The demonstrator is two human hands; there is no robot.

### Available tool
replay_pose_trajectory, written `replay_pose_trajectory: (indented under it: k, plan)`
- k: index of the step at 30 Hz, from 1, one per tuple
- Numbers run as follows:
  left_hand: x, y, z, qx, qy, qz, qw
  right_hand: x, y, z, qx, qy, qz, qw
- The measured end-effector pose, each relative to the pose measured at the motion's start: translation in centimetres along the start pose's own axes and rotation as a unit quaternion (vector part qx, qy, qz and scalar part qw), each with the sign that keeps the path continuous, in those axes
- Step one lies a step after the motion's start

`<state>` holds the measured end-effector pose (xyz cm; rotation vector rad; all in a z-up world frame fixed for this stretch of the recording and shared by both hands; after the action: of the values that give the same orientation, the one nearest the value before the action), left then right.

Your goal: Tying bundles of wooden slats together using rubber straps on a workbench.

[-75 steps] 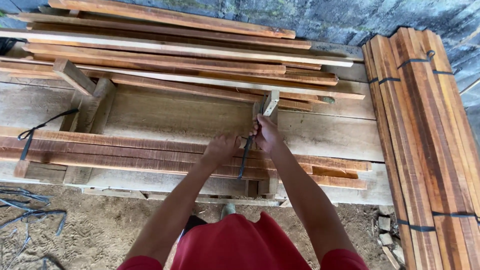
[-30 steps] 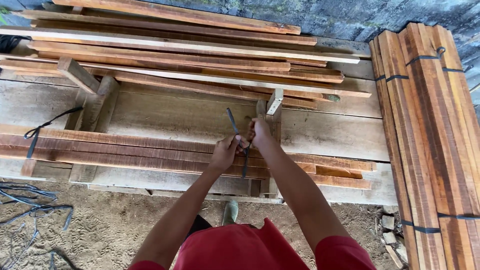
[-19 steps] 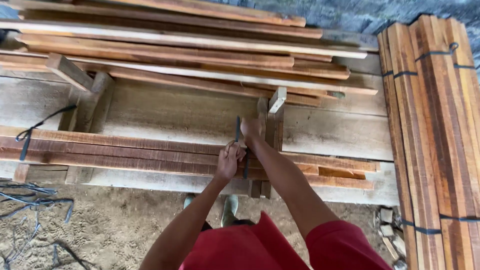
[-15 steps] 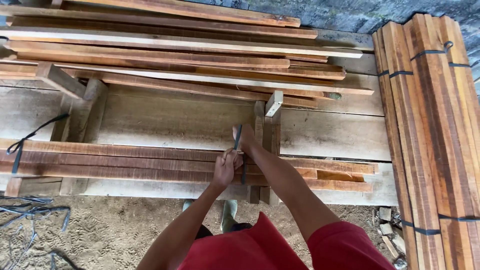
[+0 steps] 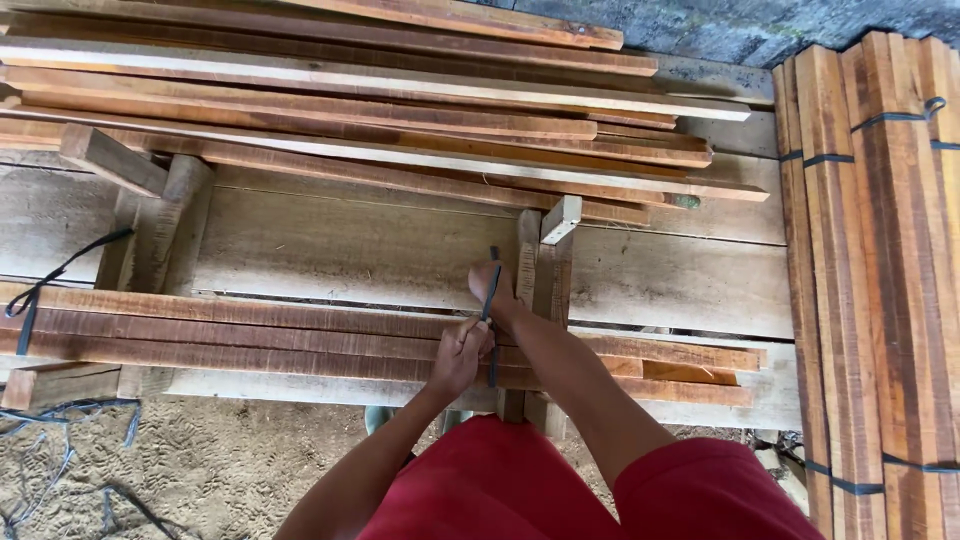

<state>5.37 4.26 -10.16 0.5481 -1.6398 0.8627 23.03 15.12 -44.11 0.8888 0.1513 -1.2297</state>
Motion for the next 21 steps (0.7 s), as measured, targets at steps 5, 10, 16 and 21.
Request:
replay_pose_trajectory:
  k: [5, 10, 16, 21]
  plan:
    - [4.4, -1.1, 0.0, 0.075, 0.065, -0.022, 0.995, -5.3, 5.1, 8.3, 0.043, 0.033, -0.127, 0.99]
    - [5.1, -2.8, 1.0, 0.112, 0.086, -0.021, 0.99, -5.6, 6.1, 9.2, 0.071, 0.058, -0.177, 0.98]
    - [1.7, -1.3, 1.3, 0.037, 0.088, -0.083, 0.992, -6.5, 5.1, 11.3, -0.13, 0.075, -0.28, 0.948]
    - [-1.5, -0.8, 1.5, -0.001, 0.089, -0.176, 0.98, -8.6, 2.2, 11.9, -0.077, 0.222, 0.215, 0.948]
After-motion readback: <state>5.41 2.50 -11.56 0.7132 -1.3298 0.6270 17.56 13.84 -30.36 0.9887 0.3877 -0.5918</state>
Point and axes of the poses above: each hand's wrist, its own z-axis away from the middle knuckle, its own y-axis out of the back of the hand, x = y × z, the point moved 8 cm from there along -z, towards the middle knuckle, and after that the axes turned 8 degrees about -x, right-handed, at the moved point
